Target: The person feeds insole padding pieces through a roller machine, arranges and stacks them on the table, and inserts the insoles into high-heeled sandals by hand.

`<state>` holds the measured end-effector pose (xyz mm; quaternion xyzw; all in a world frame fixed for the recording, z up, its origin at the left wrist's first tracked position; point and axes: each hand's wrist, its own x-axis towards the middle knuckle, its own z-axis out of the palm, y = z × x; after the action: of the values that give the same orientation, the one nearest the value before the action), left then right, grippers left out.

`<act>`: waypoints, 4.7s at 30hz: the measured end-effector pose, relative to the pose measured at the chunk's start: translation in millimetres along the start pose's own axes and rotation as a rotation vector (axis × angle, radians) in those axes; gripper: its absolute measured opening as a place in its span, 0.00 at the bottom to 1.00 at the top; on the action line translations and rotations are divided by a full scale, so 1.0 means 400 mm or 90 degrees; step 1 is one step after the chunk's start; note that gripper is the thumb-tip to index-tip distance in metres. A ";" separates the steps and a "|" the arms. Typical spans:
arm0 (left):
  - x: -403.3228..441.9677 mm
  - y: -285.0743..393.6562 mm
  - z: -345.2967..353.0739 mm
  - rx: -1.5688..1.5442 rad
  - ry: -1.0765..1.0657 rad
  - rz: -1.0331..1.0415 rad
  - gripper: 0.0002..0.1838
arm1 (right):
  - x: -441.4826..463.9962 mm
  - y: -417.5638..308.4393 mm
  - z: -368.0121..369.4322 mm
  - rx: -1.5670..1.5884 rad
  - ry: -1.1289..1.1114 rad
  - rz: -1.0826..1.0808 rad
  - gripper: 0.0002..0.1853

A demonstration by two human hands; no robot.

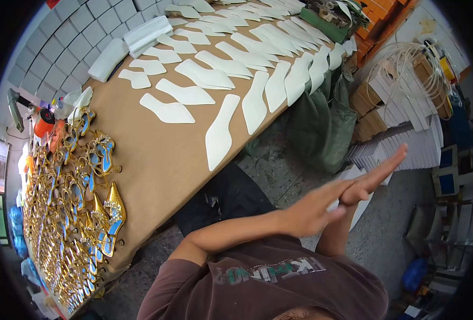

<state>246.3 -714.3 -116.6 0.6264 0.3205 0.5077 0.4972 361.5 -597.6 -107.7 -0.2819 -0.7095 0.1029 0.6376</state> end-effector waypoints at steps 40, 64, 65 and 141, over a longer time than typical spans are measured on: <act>0.048 -0.091 -0.044 -0.758 0.195 -0.167 0.49 | -0.029 0.019 -0.013 0.011 -0.090 0.036 0.40; -0.502 -0.167 -0.600 0.916 0.538 -0.336 0.29 | -0.187 -0.054 0.974 -0.282 -0.752 0.240 0.25; -0.519 -0.152 -0.574 0.897 0.565 -0.292 0.30 | -0.188 -0.059 0.968 -0.296 -0.737 0.247 0.25; -0.436 0.365 -0.213 0.412 0.662 0.141 0.20 | 0.132 -0.253 0.479 0.354 -0.273 -0.120 0.10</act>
<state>101.1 -890.9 -34.3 0.4458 0.5914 0.6719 0.0054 148.2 -611.6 -43.8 -0.0028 -0.7948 0.2897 0.5332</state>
